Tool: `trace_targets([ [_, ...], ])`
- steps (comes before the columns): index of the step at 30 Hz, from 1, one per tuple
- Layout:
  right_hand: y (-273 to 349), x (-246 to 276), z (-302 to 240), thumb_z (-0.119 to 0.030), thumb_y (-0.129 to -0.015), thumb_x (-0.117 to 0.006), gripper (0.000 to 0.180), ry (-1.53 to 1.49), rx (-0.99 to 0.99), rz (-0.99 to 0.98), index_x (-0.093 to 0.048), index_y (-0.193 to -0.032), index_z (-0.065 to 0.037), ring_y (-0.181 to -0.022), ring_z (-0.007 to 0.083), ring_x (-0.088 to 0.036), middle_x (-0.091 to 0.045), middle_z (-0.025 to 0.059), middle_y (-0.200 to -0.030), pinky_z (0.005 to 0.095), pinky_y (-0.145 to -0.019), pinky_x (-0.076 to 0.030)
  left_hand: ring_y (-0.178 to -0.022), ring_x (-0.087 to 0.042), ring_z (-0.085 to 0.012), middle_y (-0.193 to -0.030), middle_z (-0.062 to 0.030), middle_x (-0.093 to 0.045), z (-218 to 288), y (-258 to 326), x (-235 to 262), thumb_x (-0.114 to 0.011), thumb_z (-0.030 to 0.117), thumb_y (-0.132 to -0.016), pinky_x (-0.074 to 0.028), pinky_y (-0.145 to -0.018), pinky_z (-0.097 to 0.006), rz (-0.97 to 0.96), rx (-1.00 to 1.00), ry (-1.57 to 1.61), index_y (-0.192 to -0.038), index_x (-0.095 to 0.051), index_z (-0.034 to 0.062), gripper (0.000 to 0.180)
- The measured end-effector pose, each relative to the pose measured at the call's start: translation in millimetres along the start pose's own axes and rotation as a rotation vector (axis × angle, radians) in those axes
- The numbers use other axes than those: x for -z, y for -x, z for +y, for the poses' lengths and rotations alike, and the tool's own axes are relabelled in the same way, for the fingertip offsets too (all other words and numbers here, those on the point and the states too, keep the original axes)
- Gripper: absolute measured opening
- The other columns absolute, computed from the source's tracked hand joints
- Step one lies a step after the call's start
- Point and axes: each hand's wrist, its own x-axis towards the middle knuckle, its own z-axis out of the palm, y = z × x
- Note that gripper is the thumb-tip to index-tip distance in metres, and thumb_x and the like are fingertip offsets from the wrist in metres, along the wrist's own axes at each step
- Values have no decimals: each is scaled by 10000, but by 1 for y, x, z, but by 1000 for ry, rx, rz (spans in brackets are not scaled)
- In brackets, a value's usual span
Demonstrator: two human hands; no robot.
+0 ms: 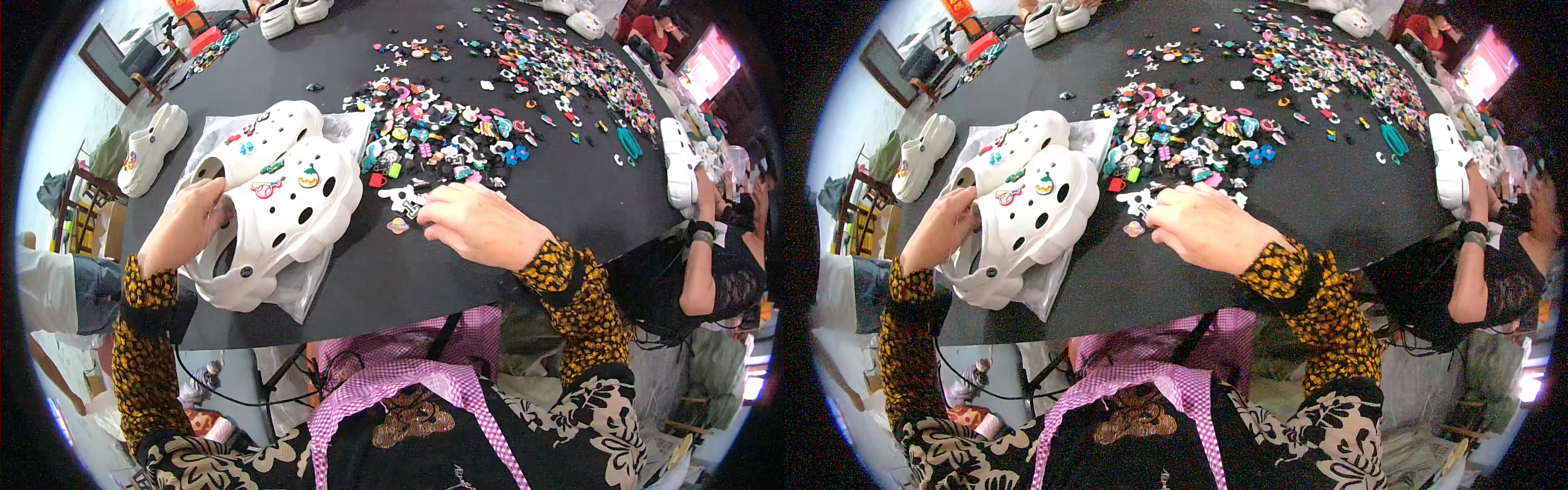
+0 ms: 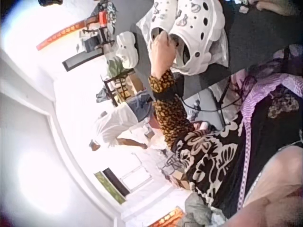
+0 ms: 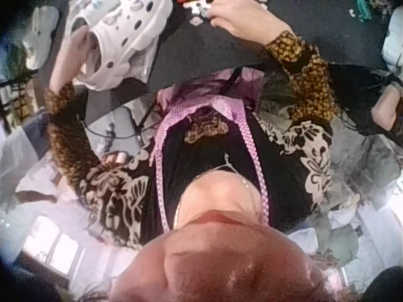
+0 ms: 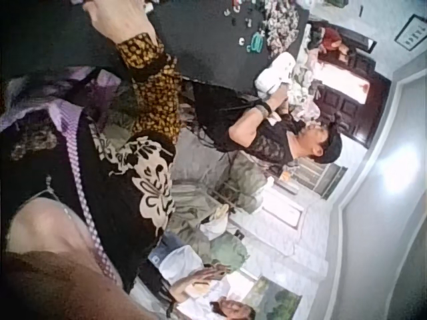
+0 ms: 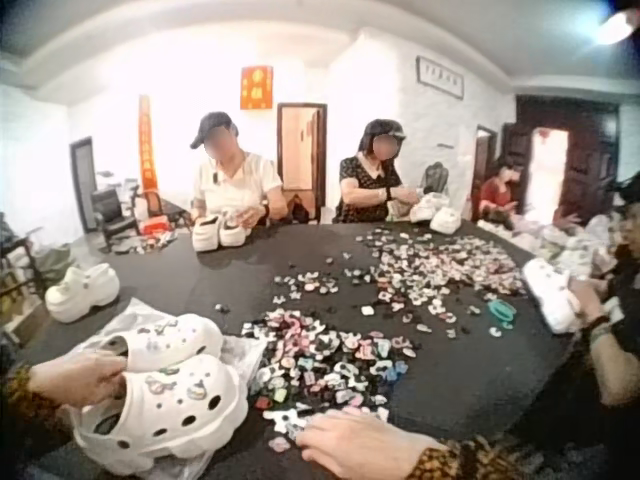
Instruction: Assembling decorative charms onto white clogs in a workshop setting.
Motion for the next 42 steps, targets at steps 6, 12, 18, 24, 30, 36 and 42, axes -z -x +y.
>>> trace_targets([
  [6,-33,-14,11,-113,-783,-645,157,99,20,-51,-613,-925,-54,-906,272,-578,-583,85,-931,385,-791,-462,-998,-595,-303,-1110,-203,-588,19,37,6,-462,-28,-840,-453,-859,-337,350,-32,115,-1180,-519,-41,345],
  [12,-72,-10,36,-98,-796,-610,220,156,34,-62,-595,-1010,-50,-989,283,-549,-573,89,-1039,399,-858,-445,-795,-608,-211,-896,-142,-641,52,45,-30,-525,146,-920,-478,-749,-309,373,164,385,-1062,-575,-26,229],
  [18,-103,-35,41,-124,-803,-624,315,221,40,-135,-564,-1108,-81,-1113,272,-492,-544,57,-1175,425,-911,-416,-630,-532,-353,-722,-185,-579,61,34,-28,-626,286,-863,-429,-582,-385,181,192,175,-777,-515,-39,353],
  [24,-83,-25,59,-132,-782,-642,169,279,35,-98,-603,-944,-102,-1048,235,-525,-583,44,-1011,390,-887,-392,-668,-521,-336,-707,-187,-540,68,26,-35,-632,250,-846,-409,-606,-373,319,104,9,-744,-483,-34,336],
  [30,-63,-6,84,-44,-760,-588,108,28,18,62,-573,-867,-32,-877,294,-574,-581,101,-850,389,-784,-449,-658,-476,-126,-690,-52,-516,53,22,-44,-594,248,-895,-403,-606,-282,198,225,709,-785,-523,-9,288],
  [36,-60,15,88,-106,-787,-617,138,-383,-386,156,-624,-896,-22,-872,273,-582,-590,115,-936,358,-787,-463,-686,-481,-81,-738,-10,-552,39,16,-46,-578,207,-902,-417,-619,-261,121,280,797,-861,-546,-29,241],
  [42,-69,10,101,-148,-808,-599,144,5,-133,171,-643,-883,-34,-896,276,-596,-612,116,-905,371,-789,-470,-758,-552,-81,-817,-56,-621,26,17,-41,-561,100,-859,-455,-674,-257,262,254,774,-939,-558,-61,180],
])
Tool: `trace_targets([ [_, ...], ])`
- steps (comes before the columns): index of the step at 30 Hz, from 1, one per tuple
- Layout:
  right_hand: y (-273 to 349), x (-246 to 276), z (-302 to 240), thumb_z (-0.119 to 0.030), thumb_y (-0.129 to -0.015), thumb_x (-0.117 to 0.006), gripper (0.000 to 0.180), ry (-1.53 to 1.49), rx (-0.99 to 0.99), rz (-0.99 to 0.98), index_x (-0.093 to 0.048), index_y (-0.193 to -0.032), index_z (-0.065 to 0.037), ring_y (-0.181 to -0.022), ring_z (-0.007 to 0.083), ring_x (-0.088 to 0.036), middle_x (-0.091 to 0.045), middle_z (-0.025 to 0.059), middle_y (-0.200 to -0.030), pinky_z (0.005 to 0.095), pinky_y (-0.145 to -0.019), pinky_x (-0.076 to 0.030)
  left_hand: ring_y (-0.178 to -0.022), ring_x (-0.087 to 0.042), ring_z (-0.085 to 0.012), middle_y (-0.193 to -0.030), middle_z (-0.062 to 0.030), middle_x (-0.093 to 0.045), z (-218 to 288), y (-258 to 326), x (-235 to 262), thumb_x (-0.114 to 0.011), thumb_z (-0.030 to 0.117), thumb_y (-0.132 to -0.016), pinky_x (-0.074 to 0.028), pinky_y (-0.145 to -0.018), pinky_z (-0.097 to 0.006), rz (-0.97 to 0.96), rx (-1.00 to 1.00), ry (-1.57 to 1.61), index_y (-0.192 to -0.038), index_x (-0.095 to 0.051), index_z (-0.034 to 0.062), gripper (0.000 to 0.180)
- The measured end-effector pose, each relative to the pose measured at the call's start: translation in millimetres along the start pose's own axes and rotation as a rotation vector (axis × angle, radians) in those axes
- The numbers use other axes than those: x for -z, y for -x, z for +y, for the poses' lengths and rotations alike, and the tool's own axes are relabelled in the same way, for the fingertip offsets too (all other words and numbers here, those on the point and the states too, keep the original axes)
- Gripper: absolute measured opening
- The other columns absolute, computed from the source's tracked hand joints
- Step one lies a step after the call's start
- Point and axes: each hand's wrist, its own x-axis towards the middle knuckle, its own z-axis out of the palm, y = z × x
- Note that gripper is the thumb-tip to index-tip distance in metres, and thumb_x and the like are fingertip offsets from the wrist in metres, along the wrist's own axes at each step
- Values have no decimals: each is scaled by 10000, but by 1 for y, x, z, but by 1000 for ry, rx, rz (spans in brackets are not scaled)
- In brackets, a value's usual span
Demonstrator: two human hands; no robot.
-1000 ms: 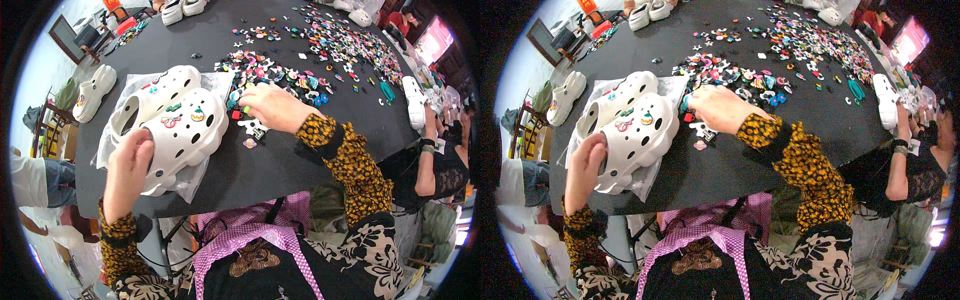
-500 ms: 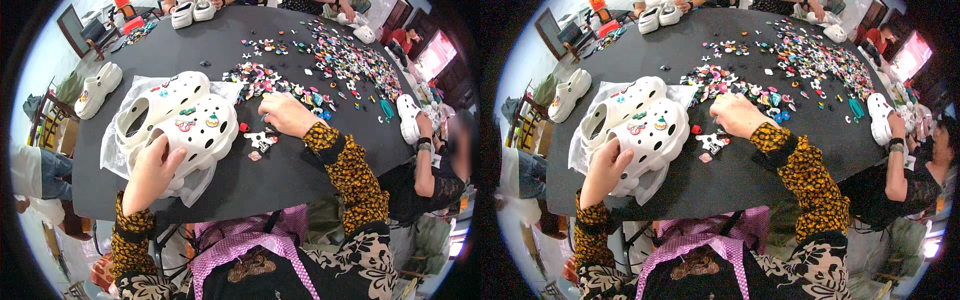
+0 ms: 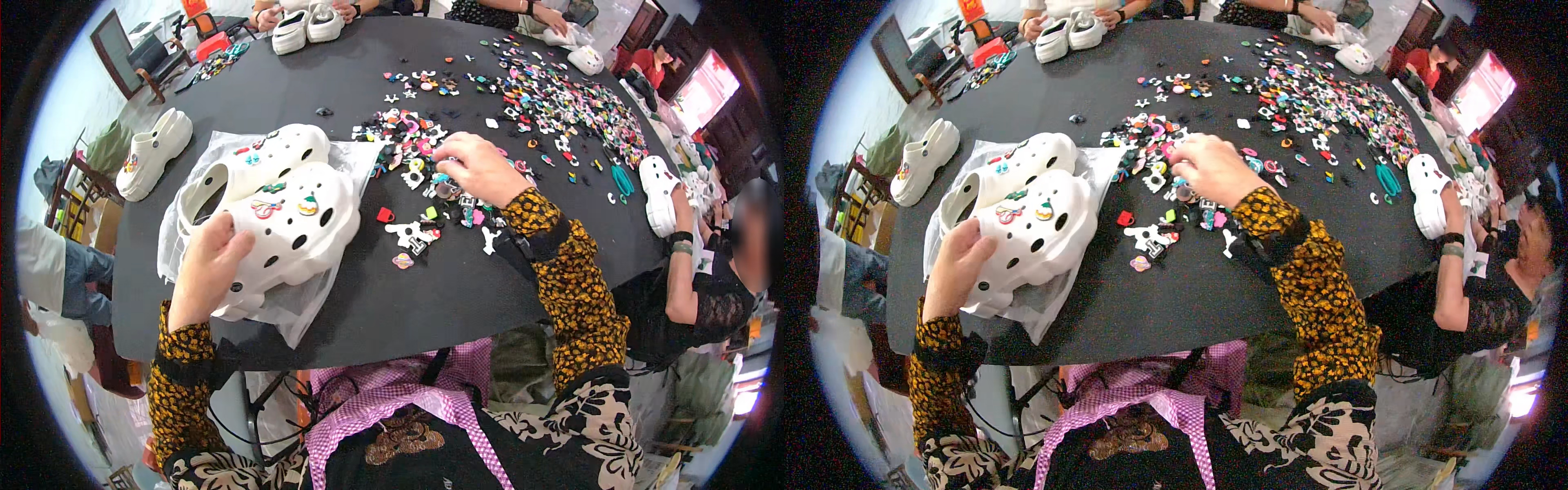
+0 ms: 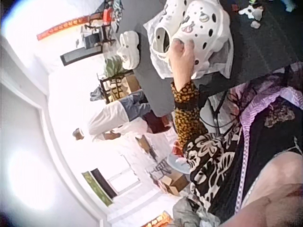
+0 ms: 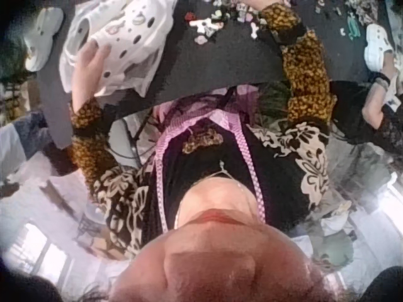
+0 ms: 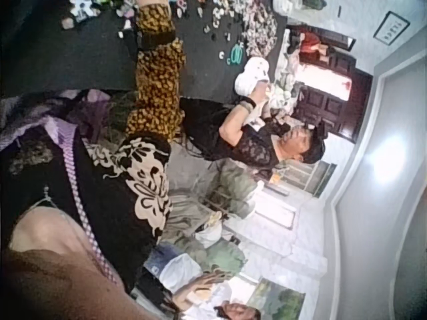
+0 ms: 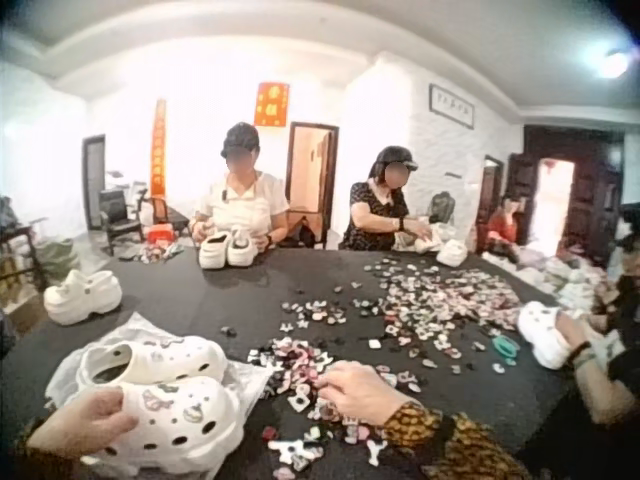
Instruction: Assembling decorative charms onto white clogs in a workshop setting.
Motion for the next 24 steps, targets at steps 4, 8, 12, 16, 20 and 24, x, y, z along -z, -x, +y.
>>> trace_targets([
  [4,-26,-30,-19,-134,-805,-595,115,153,174,-134,-654,-884,-76,-907,276,-586,-629,63,-913,386,-815,-450,-749,-543,-101,-805,-52,-610,-12,4,5,-561,108,-853,-447,-694,-267,108,-22,-144,-944,-568,-54,186],
  [8,-52,-55,-43,-120,-801,-623,298,272,236,-220,-598,-1097,-114,-1048,278,-509,-569,42,-1145,426,-900,-405,-738,-524,-94,-794,-42,-602,-23,3,0,-566,109,-845,-435,-683,-250,157,-84,23,-936,-576,-49,183],
  [12,-63,-64,-38,-137,-771,-671,346,293,184,-235,-597,-1109,-121,-1061,277,-496,-540,31,-1177,429,-905,-398,-689,-461,-76,-727,-10,-529,-21,1,-5,-582,126,-836,-397,-621,-243,136,-57,48,-838,-540,-30,161],
  [16,-58,-57,-38,-83,-767,-640,216,313,110,-243,-642,-980,-119,-1047,274,-510,-603,64,-996,419,-903,-396,-652,-402,-72,-685,9,-451,-18,4,-1,-589,133,-825,-354,-576,-242,135,-30,16,-766,-491,-14,186],
  [20,-34,-30,-39,-62,-773,-572,152,339,116,-333,-653,-890,-115,-994,267,-549,-622,84,-921,404,-880,-396,-674,-412,-70,-709,8,-464,-11,9,-6,-584,129,-819,-359,-595,-234,138,-43,86,-800,-520,-33,175],
  [24,-18,2,-34,-46,-752,-555,162,171,6,-388,-658,-866,-99,-947,262,-572,-634,64,-873,405,-846,-415,-707,-433,-68,-754,8,-501,-11,11,-6,-575,119,-824,-371,-624,-229,113,-27,79,-878,-555,-54,182],
])
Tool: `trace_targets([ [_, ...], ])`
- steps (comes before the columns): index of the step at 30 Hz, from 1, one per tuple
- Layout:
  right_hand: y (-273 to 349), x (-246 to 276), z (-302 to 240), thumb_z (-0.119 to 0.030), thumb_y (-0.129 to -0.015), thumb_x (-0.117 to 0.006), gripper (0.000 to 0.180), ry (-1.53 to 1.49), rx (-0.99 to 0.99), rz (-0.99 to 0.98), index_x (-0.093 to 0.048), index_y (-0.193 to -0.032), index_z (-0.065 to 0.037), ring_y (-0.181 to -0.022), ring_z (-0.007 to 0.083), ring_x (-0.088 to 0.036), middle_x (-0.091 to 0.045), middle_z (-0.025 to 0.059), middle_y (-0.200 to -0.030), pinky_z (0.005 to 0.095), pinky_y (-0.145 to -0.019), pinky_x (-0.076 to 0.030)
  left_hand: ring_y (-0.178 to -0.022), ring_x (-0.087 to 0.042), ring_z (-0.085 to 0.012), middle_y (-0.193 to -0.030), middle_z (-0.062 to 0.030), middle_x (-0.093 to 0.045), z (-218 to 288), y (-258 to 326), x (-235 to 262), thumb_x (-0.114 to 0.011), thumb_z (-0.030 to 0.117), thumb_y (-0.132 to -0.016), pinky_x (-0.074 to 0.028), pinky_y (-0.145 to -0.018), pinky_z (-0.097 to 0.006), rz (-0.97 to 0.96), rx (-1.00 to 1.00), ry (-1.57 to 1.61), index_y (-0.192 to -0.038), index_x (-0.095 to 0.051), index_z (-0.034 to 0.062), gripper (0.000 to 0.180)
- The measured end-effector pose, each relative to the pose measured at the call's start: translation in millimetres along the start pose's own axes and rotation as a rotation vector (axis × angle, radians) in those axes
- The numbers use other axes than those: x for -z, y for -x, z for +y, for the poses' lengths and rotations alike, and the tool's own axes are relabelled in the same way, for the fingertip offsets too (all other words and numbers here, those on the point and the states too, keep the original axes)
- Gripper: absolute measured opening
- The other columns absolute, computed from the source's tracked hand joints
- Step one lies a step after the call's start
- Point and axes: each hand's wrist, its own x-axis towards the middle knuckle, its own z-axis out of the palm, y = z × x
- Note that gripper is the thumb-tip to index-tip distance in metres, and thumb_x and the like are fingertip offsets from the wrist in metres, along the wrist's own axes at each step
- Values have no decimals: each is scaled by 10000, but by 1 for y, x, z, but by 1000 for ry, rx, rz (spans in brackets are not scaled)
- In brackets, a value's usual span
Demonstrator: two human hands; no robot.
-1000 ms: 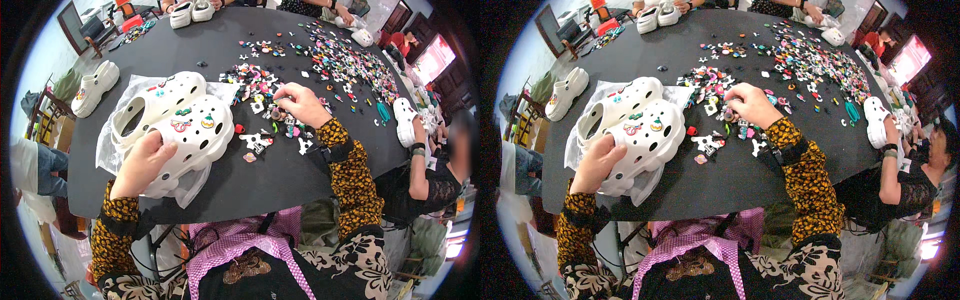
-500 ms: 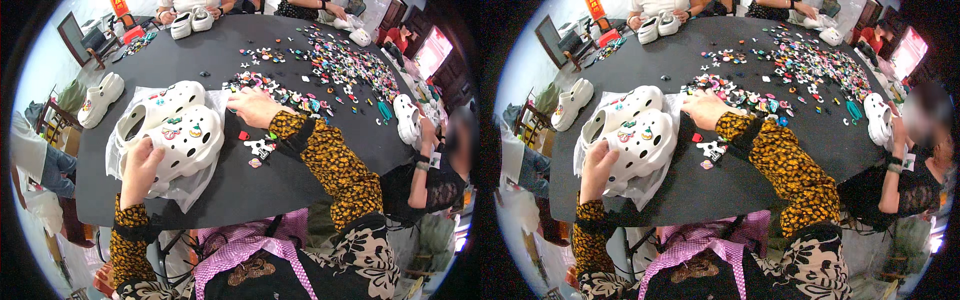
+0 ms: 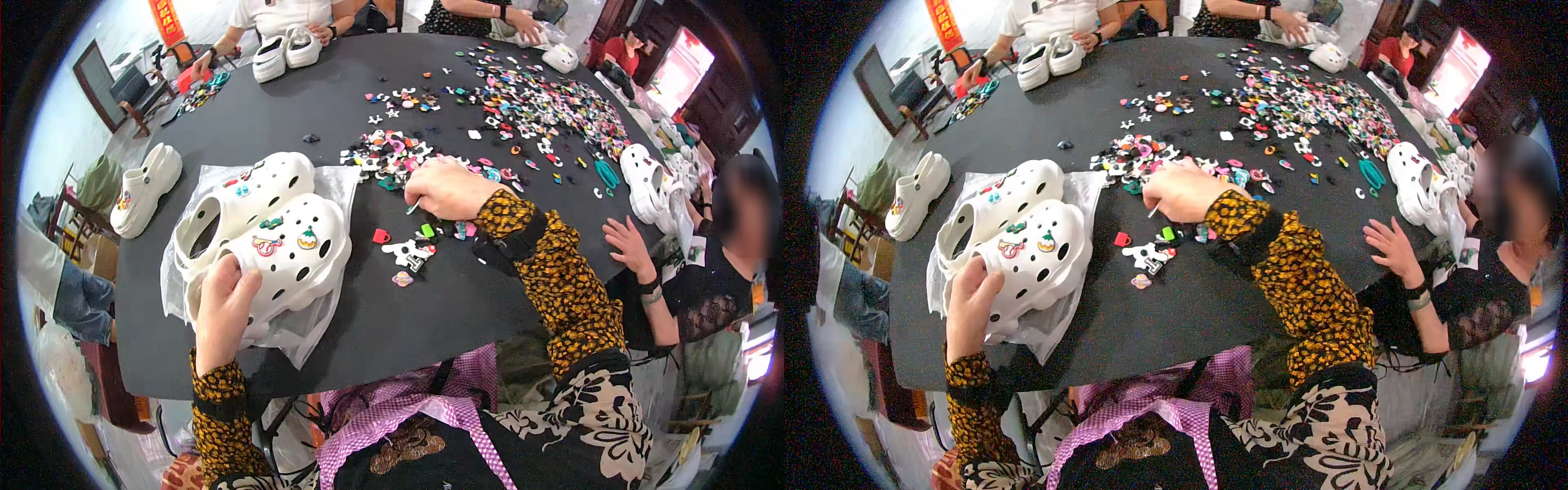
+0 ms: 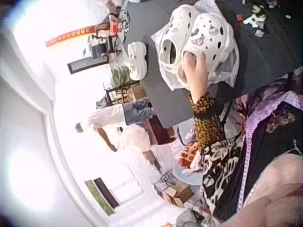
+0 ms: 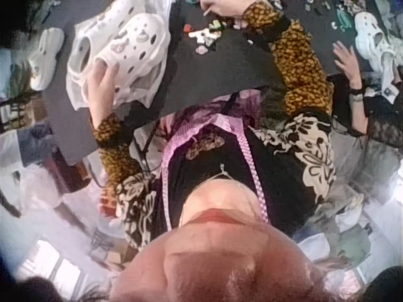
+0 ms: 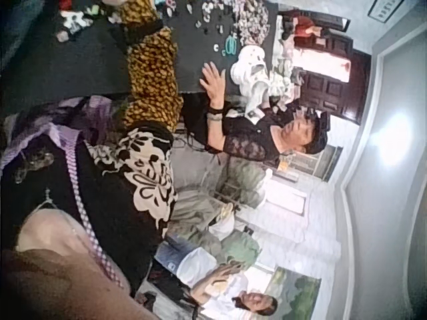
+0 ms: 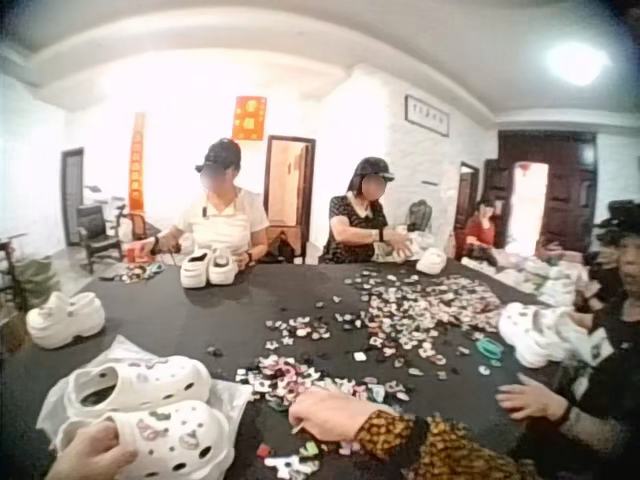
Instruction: Assembling decorative charms onto white clogs in a workshop setting.
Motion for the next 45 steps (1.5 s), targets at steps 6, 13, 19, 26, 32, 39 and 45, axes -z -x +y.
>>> trace_targets([
  [6,20,23,38,-51,-799,-573,164,-151,-80,237,-626,-949,-12,-872,246,-621,-649,119,-881,339,-767,-490,-720,-432,-73,-785,-1,-498,2,1,-7,-545,96,-852,-376,-642,-228,40,-70,67,-887,-549,-53,153],
  [13,62,9,60,-90,-784,-593,178,-141,-173,250,-634,-945,-25,-830,267,-633,-645,126,-854,361,-747,-500,-838,-499,-95,-914,-32,-584,9,12,-2,-524,84,-867,-402,-757,-236,-26,32,-217,-1046,-545,-54,226],
  [19,74,-36,46,-125,-752,-615,196,64,-255,283,-632,-947,-107,-978,278,-552,-575,78,-982,426,-842,-435,-801,-472,-111,-861,-52,-560,6,12,-12,-495,81,-872,-391,-727,-250,-8,-20,-31,-1026,-547,-59,215],
  [26,79,-34,30,-101,-747,-625,190,200,-248,257,-597,-933,-70,-976,245,-539,-550,79,-948,399,-852,-393,-784,-504,-219,-871,-138,-570,12,8,-11,-533,195,-896,-403,-715,-322,-3,-167,-202,-985,-542,-80,290],
  [32,89,-20,19,-58,-746,-595,176,41,-259,338,-600,-921,-68,-967,241,-562,-581,86,-932,404,-848,-388,-926,-528,-374,-1025,-270,-574,18,14,-13,-540,211,-918,-398,-814,-418,58,-201,-438,-1061,-556,-107,350],
  [39,111,-18,16,-77,-829,-533,92,4,-284,500,-606,-885,-76,-870,238,-574,-586,74,-849,386,-790,-401,-1087,-496,-381,-1178,-269,-552,29,12,-13,-555,272,-917,-362,-950,-402,-20,18,-401,-1166,-542,-98,447],
  [45,128,-8,19,-108,-856,-521,119,-37,-352,462,-620,-919,-84,-885,240,-574,-600,75,-873,389,-817,-406,-1126,-483,-379,-1208,-263,-542,25,10,-10,-558,285,-916,-354,-967,-404,-3,18,-463,-1180,-539,-90,459],
])
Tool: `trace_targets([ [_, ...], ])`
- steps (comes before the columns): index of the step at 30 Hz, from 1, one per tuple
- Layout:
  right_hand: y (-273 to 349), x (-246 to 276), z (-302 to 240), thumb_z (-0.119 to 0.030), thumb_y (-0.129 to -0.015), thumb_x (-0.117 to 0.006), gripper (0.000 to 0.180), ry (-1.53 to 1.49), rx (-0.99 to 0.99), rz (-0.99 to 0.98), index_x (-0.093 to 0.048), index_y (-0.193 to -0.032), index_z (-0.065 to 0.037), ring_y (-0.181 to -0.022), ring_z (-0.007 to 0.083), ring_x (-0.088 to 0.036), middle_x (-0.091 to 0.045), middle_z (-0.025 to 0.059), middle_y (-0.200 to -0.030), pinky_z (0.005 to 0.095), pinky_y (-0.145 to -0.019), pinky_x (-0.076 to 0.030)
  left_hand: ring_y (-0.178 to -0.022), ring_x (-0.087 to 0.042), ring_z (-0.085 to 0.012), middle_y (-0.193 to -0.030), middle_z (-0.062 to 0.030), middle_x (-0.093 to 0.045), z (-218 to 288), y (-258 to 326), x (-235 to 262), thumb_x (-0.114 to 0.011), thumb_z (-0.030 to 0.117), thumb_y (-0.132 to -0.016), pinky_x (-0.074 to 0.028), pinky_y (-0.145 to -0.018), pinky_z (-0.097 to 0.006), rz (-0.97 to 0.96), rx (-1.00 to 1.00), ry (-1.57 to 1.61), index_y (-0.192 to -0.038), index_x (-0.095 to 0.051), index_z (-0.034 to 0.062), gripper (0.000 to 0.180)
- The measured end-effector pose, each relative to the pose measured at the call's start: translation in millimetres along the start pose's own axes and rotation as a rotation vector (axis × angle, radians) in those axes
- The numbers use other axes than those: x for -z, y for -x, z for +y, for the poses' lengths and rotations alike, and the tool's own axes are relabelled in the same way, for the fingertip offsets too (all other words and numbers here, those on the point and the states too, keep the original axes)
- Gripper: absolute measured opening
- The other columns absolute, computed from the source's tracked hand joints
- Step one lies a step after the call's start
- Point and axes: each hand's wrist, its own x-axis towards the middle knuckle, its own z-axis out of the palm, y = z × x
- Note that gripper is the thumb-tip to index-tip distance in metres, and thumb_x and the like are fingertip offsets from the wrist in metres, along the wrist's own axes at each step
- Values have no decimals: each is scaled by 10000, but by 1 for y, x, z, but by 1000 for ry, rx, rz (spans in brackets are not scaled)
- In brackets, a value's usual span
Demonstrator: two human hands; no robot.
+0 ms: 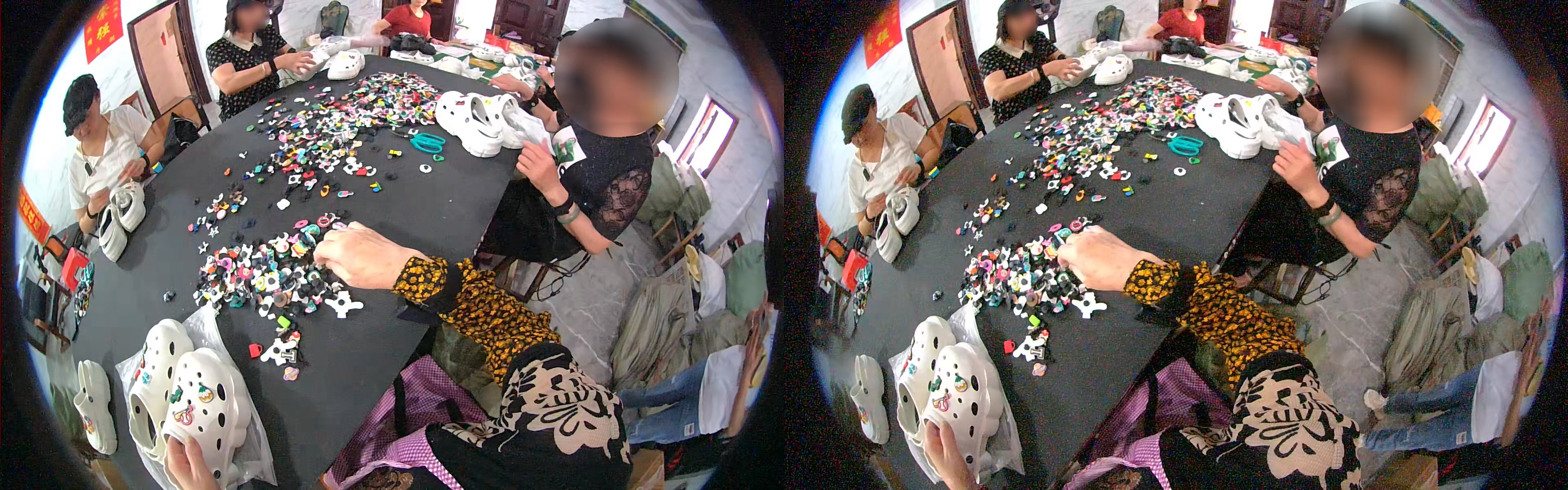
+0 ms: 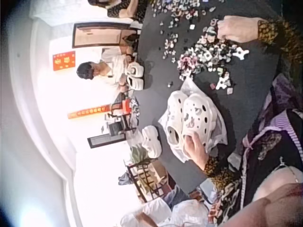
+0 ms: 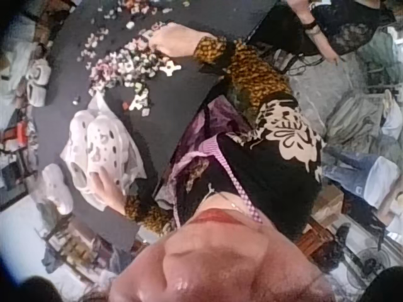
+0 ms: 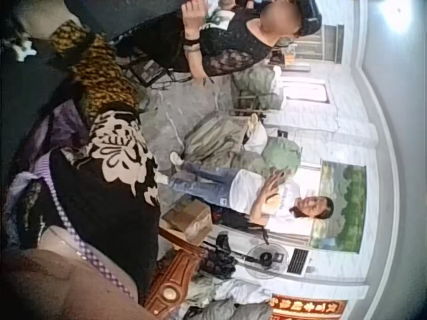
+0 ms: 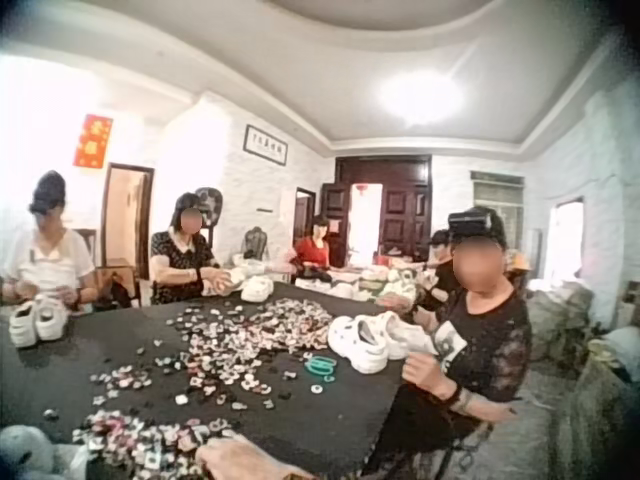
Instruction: Assembling decorative charms onto white clogs in a workshop setting.
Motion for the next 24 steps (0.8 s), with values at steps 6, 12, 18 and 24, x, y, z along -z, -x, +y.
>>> trace_targets([
  [6,6,4,8,-102,-821,-515,157,-22,-45,83,-644,-907,-86,-931,280,-595,-612,110,-889,426,-827,-425,-1018,-508,-361,-1104,-258,-569,-7,1,0,-553,265,-916,-377,-893,-410,44,-59,-16,-1127,-555,-91,414],
  [12,-9,15,57,-77,-752,-529,145,69,-24,403,-666,-789,-46,-821,322,-604,-634,148,-811,427,-766,-490,-881,-536,-323,-943,-217,-600,-9,-1,-2,-559,218,-906,-410,-802,-392,22,-69,16,-1030,-585,-71,315],
  [18,14,57,133,-109,-796,-605,117,-47,-435,693,-668,-871,-47,-711,185,-651,-667,106,-771,301,-656,-507,-742,-422,-87,-823,-26,-497,-23,-4,-17,-503,93,-904,-353,-657,-220,37,-125,380,-983,-519,-59,172],
  [24,36,55,140,-104,-801,-620,140,-122,-516,623,-644,-921,-34,-709,151,-631,-665,85,-780,284,-662,-499,-673,-387,-93,-710,-26,-478,-10,-8,-19,-503,129,-887,-347,-601,-258,110,-106,357,-840,-506,-65,200],
])
